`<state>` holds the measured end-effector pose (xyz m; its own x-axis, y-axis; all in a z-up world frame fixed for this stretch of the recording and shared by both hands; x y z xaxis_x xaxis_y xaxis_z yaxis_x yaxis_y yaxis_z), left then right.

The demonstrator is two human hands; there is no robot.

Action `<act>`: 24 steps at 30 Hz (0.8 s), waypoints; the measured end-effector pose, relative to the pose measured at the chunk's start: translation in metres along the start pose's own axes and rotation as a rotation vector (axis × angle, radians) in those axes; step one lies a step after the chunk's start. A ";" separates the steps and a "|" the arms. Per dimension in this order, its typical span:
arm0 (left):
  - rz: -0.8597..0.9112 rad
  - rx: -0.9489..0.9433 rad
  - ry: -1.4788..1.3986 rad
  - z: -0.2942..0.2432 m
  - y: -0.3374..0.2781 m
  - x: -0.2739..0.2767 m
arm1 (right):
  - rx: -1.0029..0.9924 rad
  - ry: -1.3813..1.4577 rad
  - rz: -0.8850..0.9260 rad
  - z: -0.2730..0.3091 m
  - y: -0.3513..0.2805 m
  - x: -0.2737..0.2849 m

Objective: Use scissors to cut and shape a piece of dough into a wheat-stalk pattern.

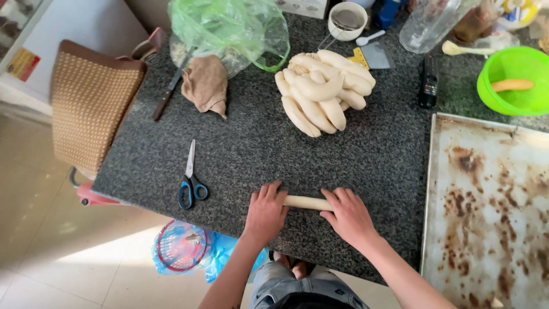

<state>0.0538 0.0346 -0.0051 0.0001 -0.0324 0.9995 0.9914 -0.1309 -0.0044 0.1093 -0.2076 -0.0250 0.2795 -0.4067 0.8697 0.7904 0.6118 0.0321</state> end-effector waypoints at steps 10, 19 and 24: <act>0.086 0.202 -0.541 0.006 -0.018 0.046 | -0.275 0.236 0.282 0.055 0.020 0.075; 0.118 0.155 -0.484 0.098 0.005 0.066 | -0.118 0.282 0.199 0.092 0.082 0.058; 0.090 0.041 -0.411 0.138 0.030 0.045 | -0.151 0.248 0.171 0.102 0.112 0.048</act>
<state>0.1012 0.1663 0.0440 0.1309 0.3569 0.9249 0.9894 -0.1061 -0.0990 0.1553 -0.0893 0.0710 0.5244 -0.4714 0.7091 0.7875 0.5852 -0.1933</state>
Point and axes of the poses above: each hand's wrist, its own y-axis towards the middle knuckle, its own x-axis out of the back of the hand, z = x × y, the point moved 2 cm from there along y, towards the middle knuckle, and after that the axes turned 15 degrees about y, right-handed, at the moved point
